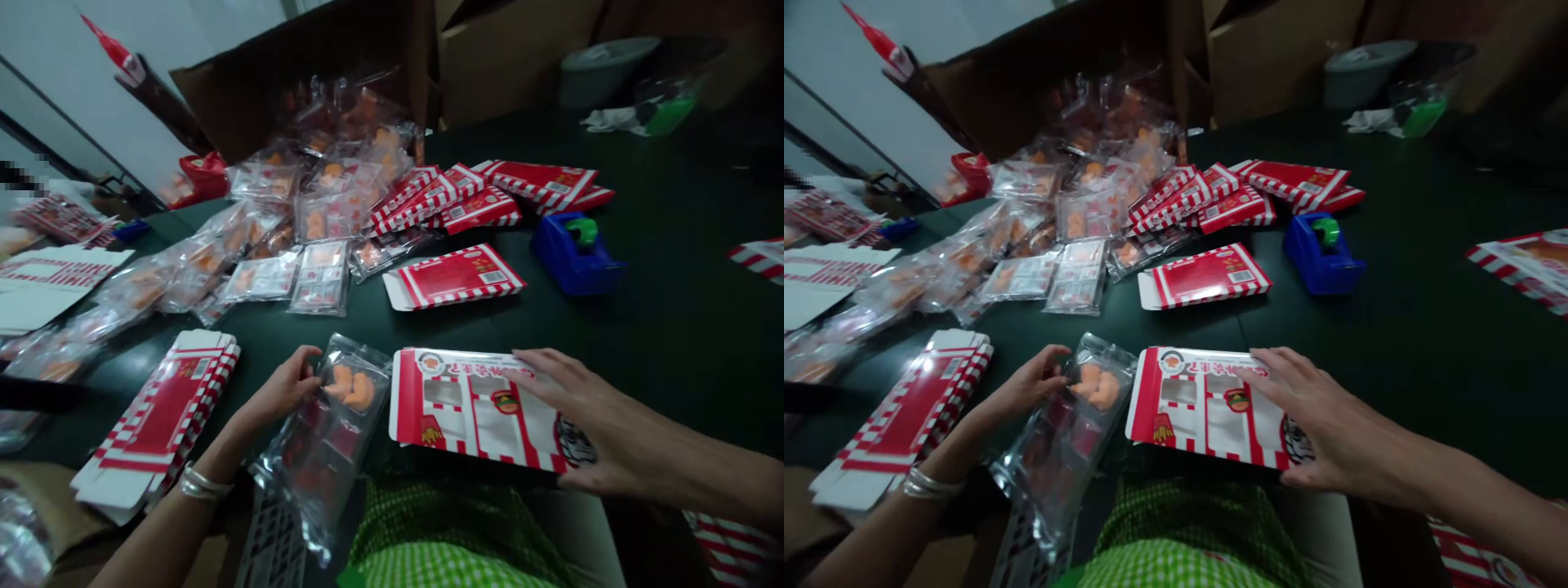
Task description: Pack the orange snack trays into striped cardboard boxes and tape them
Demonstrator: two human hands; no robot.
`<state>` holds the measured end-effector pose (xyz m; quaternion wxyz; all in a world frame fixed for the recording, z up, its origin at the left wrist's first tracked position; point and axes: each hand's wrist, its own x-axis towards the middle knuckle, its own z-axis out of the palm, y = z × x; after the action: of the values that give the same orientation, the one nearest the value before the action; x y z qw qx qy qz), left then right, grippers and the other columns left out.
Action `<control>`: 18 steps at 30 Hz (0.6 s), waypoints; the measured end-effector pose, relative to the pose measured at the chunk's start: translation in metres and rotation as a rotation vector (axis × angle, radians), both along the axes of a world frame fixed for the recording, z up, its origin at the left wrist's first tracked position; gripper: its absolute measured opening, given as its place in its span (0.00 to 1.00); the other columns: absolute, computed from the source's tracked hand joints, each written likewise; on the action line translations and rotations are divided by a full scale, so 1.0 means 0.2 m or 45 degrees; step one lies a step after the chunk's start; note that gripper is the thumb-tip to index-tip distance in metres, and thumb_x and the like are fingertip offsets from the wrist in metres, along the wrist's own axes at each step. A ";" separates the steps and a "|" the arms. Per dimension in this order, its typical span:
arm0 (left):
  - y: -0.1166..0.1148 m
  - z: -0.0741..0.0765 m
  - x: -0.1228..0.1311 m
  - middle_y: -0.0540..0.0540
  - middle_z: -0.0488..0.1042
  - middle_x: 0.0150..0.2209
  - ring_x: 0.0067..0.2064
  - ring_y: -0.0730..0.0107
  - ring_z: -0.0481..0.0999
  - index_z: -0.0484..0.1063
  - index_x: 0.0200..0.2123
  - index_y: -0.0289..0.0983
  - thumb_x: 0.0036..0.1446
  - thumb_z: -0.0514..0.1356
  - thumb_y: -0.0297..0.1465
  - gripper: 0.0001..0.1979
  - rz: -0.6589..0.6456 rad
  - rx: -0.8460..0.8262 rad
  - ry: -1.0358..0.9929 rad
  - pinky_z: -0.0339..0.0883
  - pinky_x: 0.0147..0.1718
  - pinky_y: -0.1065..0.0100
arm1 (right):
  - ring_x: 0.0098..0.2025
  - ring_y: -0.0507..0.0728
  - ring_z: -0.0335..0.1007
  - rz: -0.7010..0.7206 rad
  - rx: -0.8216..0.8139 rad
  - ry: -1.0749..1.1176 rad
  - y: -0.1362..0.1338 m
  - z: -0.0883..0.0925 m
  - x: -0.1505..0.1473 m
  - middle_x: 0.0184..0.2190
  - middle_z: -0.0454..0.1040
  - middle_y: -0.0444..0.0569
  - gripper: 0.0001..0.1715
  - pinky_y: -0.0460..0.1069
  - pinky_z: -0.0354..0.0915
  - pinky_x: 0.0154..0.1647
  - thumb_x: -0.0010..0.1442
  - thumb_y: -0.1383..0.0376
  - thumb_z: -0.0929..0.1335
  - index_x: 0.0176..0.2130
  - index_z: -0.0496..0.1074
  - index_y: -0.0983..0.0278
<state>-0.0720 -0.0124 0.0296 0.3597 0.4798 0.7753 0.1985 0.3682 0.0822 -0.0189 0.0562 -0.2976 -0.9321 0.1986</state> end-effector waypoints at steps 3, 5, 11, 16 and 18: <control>-0.11 0.01 0.13 0.45 0.71 0.44 0.32 0.70 0.76 0.54 0.61 0.40 0.46 0.66 0.31 0.40 0.159 -0.009 -0.475 0.72 0.30 0.68 | 0.70 0.71 0.41 0.071 0.072 0.127 0.01 -0.04 0.05 0.70 0.48 0.56 0.59 0.66 0.59 0.62 0.44 0.62 0.74 0.69 0.48 0.50; -0.15 -0.01 0.24 0.41 0.71 0.50 0.38 0.67 0.78 0.48 0.64 0.43 0.43 0.68 0.28 0.47 0.217 0.024 -0.809 0.73 0.34 0.68 | 0.70 0.72 0.42 0.137 0.110 0.159 0.02 -0.06 0.04 0.70 0.47 0.55 0.61 0.67 0.60 0.60 0.43 0.63 0.74 0.69 0.47 0.48; -0.25 -0.11 0.28 0.39 0.74 0.53 0.46 0.60 0.79 0.54 0.64 0.43 0.45 0.70 0.24 0.44 0.287 0.032 -1.468 0.72 0.44 0.64 | 0.70 0.74 0.42 0.173 0.106 0.151 0.08 -0.06 0.02 0.71 0.45 0.53 0.61 0.67 0.63 0.59 0.42 0.64 0.74 0.69 0.47 0.47; -0.21 -0.10 0.21 0.43 0.75 0.54 0.47 0.61 0.78 0.66 0.59 0.43 0.47 0.70 0.24 0.36 0.044 -0.014 -1.507 0.70 0.45 0.66 | 0.70 0.74 0.39 0.228 0.065 0.145 0.09 -0.01 -0.05 0.72 0.42 0.51 0.57 0.66 0.60 0.62 0.44 0.62 0.73 0.68 0.51 0.50; -0.15 -0.06 0.23 0.44 0.79 0.48 0.44 0.64 0.79 0.71 0.56 0.40 0.49 0.68 0.25 0.29 -0.201 -0.167 -1.418 0.70 0.44 0.67 | 0.70 0.72 0.39 0.247 0.069 0.137 0.08 -0.01 -0.08 0.72 0.42 0.51 0.57 0.65 0.59 0.63 0.44 0.63 0.73 0.68 0.51 0.52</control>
<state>-0.0258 -0.0414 0.0167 0.7571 0.3359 0.4410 0.3457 0.3527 0.0978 -0.0202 0.0948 -0.1934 -0.9571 0.1936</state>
